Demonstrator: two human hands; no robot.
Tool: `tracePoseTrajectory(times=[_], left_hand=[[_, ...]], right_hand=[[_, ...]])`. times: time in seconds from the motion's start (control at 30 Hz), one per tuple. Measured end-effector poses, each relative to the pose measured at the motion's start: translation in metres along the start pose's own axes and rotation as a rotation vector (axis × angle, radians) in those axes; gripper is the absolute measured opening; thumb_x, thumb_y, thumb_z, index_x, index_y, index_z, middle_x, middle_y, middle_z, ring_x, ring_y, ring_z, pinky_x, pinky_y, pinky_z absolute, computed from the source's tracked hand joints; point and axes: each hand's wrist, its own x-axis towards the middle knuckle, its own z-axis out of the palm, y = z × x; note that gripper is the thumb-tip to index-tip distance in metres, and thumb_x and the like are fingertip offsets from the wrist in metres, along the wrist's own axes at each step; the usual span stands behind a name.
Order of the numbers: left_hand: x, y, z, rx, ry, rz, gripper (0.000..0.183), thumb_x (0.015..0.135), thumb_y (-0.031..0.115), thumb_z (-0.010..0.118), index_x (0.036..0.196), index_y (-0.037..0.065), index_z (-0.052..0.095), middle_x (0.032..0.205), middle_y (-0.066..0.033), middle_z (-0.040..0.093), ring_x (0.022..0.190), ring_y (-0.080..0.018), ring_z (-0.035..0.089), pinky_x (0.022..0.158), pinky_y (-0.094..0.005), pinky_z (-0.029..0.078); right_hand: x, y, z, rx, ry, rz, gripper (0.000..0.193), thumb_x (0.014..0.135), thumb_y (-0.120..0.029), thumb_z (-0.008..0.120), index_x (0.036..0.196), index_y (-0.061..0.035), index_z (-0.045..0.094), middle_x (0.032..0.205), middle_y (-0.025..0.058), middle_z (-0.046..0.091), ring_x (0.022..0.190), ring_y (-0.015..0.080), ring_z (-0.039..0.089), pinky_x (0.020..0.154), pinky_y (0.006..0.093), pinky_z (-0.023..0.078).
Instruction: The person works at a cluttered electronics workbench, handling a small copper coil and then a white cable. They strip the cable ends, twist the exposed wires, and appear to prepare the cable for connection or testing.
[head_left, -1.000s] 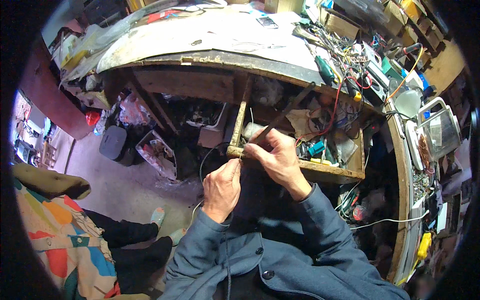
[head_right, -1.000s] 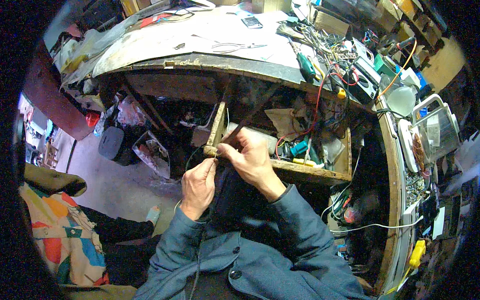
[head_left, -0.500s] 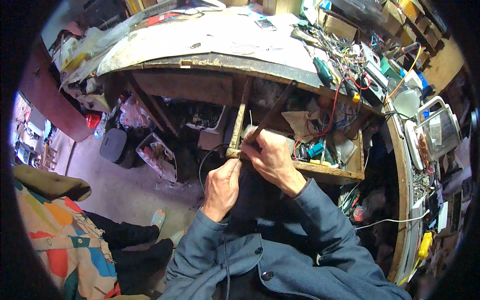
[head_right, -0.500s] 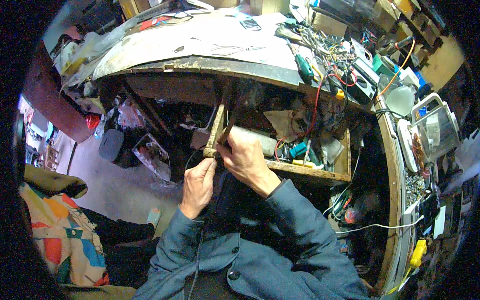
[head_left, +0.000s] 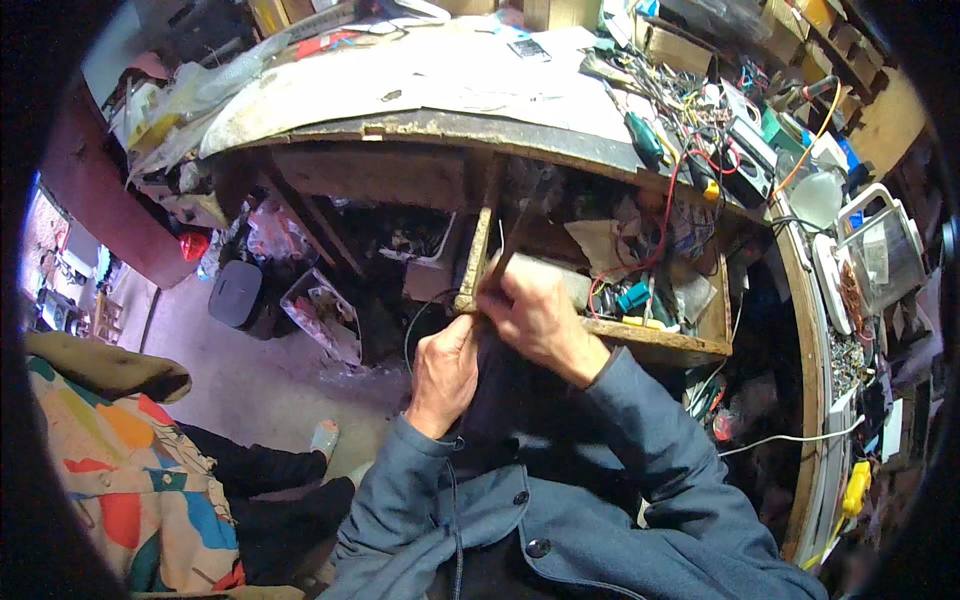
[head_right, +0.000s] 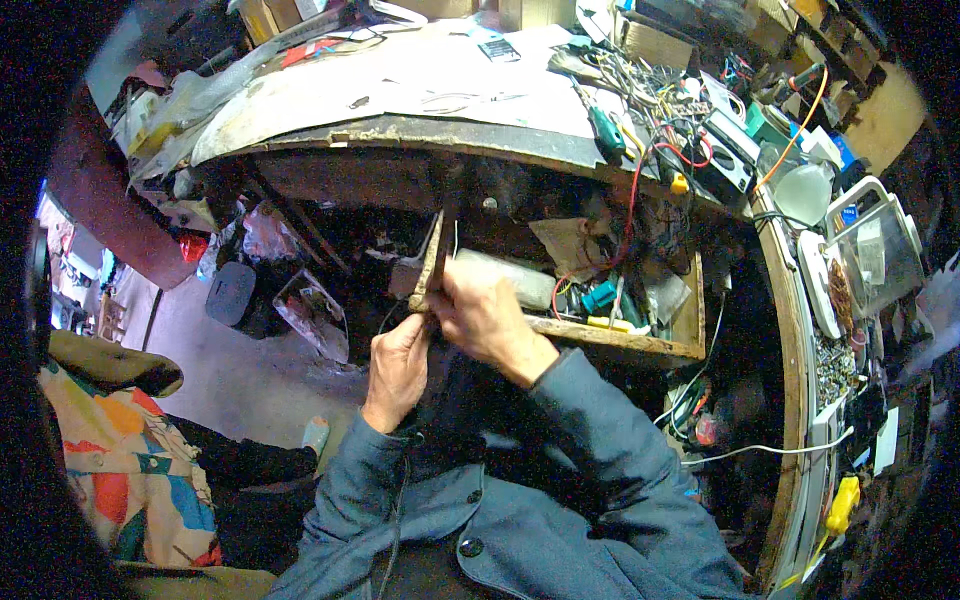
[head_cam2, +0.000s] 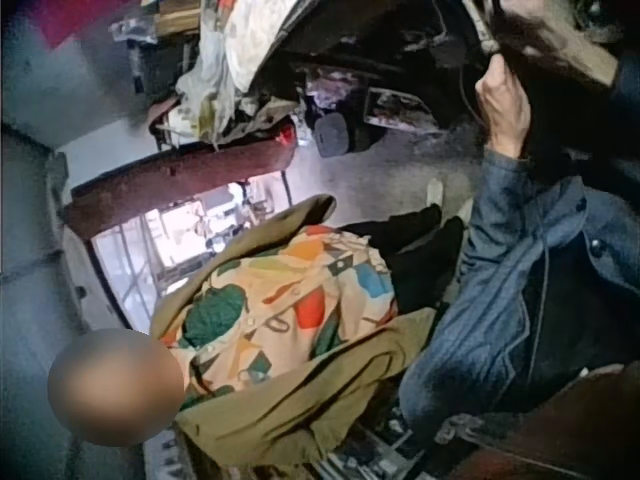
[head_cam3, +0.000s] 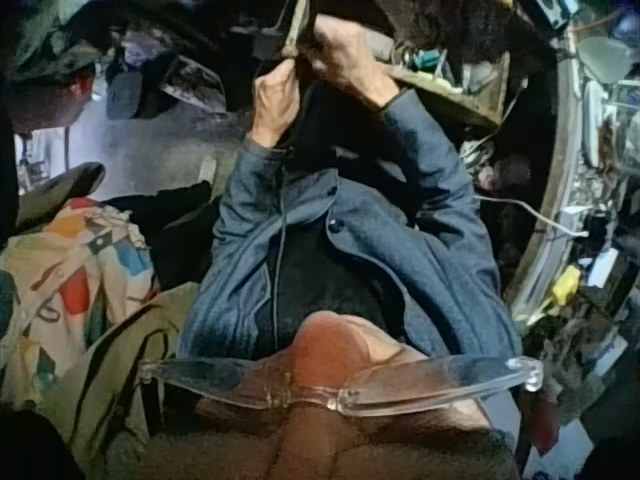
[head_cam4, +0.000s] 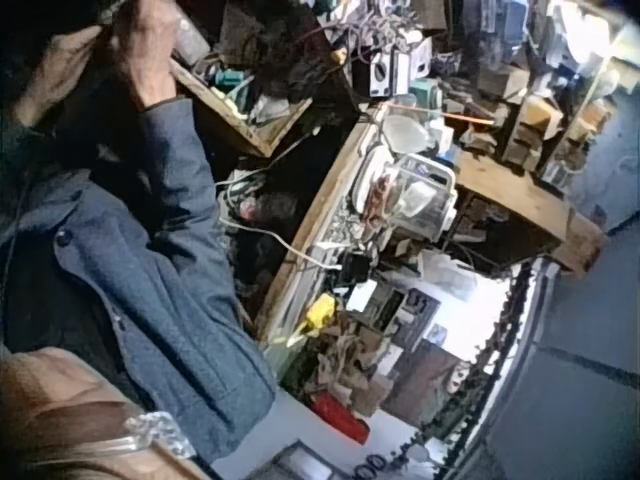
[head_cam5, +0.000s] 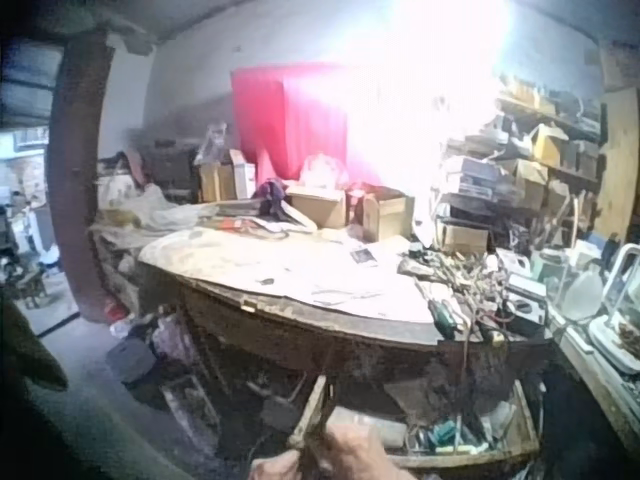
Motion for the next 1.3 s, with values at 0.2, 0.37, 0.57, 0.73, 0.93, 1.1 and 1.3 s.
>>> tracePoseTrajectory(times=[0.2,0.37,0.57,0.73,0.93,1.1,1.3], left_hand=[[0.001,-0.001,-0.001,-0.031,-0.003,-0.039,0.009,0.101,0.003,0.061,0.107,-0.001,0.066,0.088,-0.0298,0.065,0.088,-0.0488,0.067,0.065,-0.0434,0.052],[-0.003,-0.003,0.001,0.006,-0.026,-0.08,0.013,0.103,0.008,0.06,0.106,-0.001,0.069,0.087,-0.0264,0.068,0.082,-0.0449,0.069,0.066,-0.0402,0.053],[-0.007,-0.004,-0.007,-0.175,-0.082,-0.215,0.023,0.107,0.017,0.06,0.103,-0.001,0.074,0.077,-0.0089,0.066,0.07,-0.0116,0.058,0.066,-0.0313,0.048],[-0.007,0.0,-0.013,-0.139,-0.131,-0.302,0.023,0.107,0.017,0.06,0.103,-0.002,0.073,0.081,-0.0122,0.072,0.077,-0.0137,0.067,0.072,-0.0318,0.053],[-0.009,-0.004,-0.009,-0.03,-0.023,-0.087,0.022,0.106,0.018,0.061,0.103,0.0,0.073,0.077,-0.0135,0.068,0.069,-0.0169,0.064,0.066,-0.0341,0.05],[-0.008,0.002,-0.015,0.14,-0.05,-0.087,0.019,0.104,0.018,0.062,0.103,0.002,0.072,0.087,-0.0224,0.071,0.076,-0.0359,0.072,0.066,-0.0403,0.053],[-0.006,0.015,-0.021,0.403,-0.066,-0.052,0.01,0.1,0.013,0.06,0.098,0.004,0.066,0.086,-0.0234,0.069,0.081,-0.0464,0.068,0.065,-0.0521,0.051]], right_hand=[[0.001,0.01,0.008,-0.062,0.039,-0.025,0.016,0.084,-0.006,0.073,0.093,-0.0046,0.06,0.079,0.0197,0.062,0.074,0.0433,0.063,0.065,0.0516,0.049],[0.0,0.012,0.009,-0.265,0.103,-0.02,0.016,0.084,-0.008,0.076,0.092,-0.0036,0.063,0.078,0.0194,0.062,0.074,0.0422,0.064,0.065,0.0478,0.052],[-0.002,0.007,-0.022,0.019,0.193,0.198,0.017,0.087,-0.009,0.081,0.097,-0.0018,0.068,0.082,0.0153,0.072,0.071,0.027,0.072,0.066,0.0372,0.055],[-0.025,0.013,-0.029,0.143,0.141,0.282,0.014,0.093,-0.009,0.077,0.101,-0.0002,0.069,0.085,0.0079,0.074,0.077,0.0139,0.07,0.068,0.0294,0.056],[-0.023,0.01,-0.031,0.17,0.059,0.302,0.013,0.096,-0.008,0.075,0.104,0.0003,0.069,0.09,0.0048,0.075,0.08,0.01,0.069,0.07,0.0266,0.057],[-0.019,0.006,-0.023,0.171,0.077,0.319,0.016,0.091,-0.01,0.077,0.102,-0.001,0.071,0.084,0.0107,0.073,0.073,0.0149,0.068,0.068,0.0315,0.055],[-0.008,-0.01,-0.003,0.087,0.002,0.139,0.016,0.09,-0.014,0.078,0.098,-0.0036,0.07,0.083,0.0183,0.069,0.076,0.037,0.069,0.068,0.0423,0.054]])
